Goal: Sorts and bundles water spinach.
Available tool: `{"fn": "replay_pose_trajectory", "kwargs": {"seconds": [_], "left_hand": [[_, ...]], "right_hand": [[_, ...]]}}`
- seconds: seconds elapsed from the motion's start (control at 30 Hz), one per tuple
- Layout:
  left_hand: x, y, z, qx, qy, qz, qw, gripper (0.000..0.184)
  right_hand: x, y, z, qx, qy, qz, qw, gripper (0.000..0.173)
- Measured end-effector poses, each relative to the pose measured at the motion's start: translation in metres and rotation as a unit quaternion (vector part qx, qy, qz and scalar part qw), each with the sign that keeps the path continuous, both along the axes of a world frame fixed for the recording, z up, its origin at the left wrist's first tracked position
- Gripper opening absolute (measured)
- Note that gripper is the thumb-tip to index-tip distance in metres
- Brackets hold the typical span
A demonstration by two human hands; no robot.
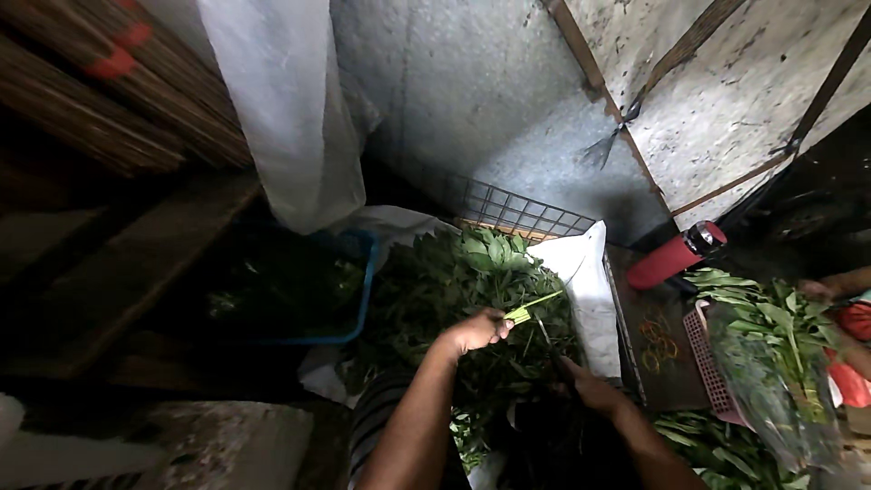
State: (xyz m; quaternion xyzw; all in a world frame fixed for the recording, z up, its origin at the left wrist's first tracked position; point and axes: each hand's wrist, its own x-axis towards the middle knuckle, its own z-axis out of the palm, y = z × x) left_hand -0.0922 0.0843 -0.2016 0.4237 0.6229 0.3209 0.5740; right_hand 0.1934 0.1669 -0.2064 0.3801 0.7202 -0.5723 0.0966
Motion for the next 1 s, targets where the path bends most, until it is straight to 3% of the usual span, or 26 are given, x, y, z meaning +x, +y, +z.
{"fn": "replay_pose_trajectory", "kwargs": {"seconds": [0.07, 0.1, 0.27, 0.4, 0.57, 0.67, 0.77, 0.83, 0.87, 0.9, 0.93, 0.97, 1.0], "left_hand": [[0.003, 0.001, -0.002, -0.006, 0.01, -0.022, 1.0, 0.019], [0.004, 0.002, -0.002, -0.01, 0.022, -0.034, 0.999, 0.02], [0.008, 0.003, -0.001, -0.026, 0.041, -0.063, 0.997, 0.021], [0.005, 0.006, -0.005, -0.026, 0.035, -0.056, 0.997, 0.02], [0.011, 0.009, -0.011, -0.024, 0.048, -0.006, 0.999, 0.026], [0.015, 0.012, -0.016, -0.026, 0.204, 0.011, 0.979, 0.039], [0.016, 0.013, -0.017, -0.045, 0.318, 0.064, 0.945, 0.047], [0.013, 0.003, -0.012, 0.036, 0.232, 0.178, 0.956, 0.037], [0.011, -0.006, -0.011, 0.127, 0.112, 0.249, 0.953, 0.027], [0.007, -0.016, -0.006, 0.221, -0.074, 0.289, 0.929, 0.026], [0.0, -0.025, 0.0, 0.296, -0.246, 0.273, 0.882, 0.034], [-0.004, -0.033, 0.009, 0.343, -0.366, 0.236, 0.833, 0.037], [-0.004, -0.04, 0.017, 0.368, -0.411, 0.219, 0.805, 0.039]], "right_hand": [[-0.001, 0.004, -0.002, 0.006, -0.003, 0.002, 1.0, 0.081], [-0.002, 0.006, -0.003, 0.011, -0.003, 0.004, 1.0, 0.08], [-0.008, 0.014, -0.003, 0.018, 0.019, 0.005, 1.0, 0.049], [-0.002, 0.016, -0.007, -0.005, 0.036, -0.031, 0.999, 0.04], [-0.03, 0.033, -0.012, 0.164, -0.093, -0.023, 0.982, 0.049], [-0.035, 0.049, -0.013, 0.264, -0.039, -0.103, 0.958, 0.056], [-0.019, 0.063, 0.004, 0.318, 0.008, -0.15, 0.936, 0.045], [0.005, 0.072, 0.011, 0.354, -0.024, -0.18, 0.917, 0.04], [0.02, 0.078, 0.012, 0.365, -0.043, -0.207, 0.907, 0.04], [0.036, 0.085, 0.01, 0.369, -0.061, -0.24, 0.896, 0.04], [0.053, 0.092, 0.007, 0.372, -0.078, -0.276, 0.883, 0.04], [0.071, 0.099, 0.002, 0.373, -0.09, -0.309, 0.87, 0.039], [0.087, 0.104, -0.004, 0.373, -0.094, -0.342, 0.857, 0.04]]}}
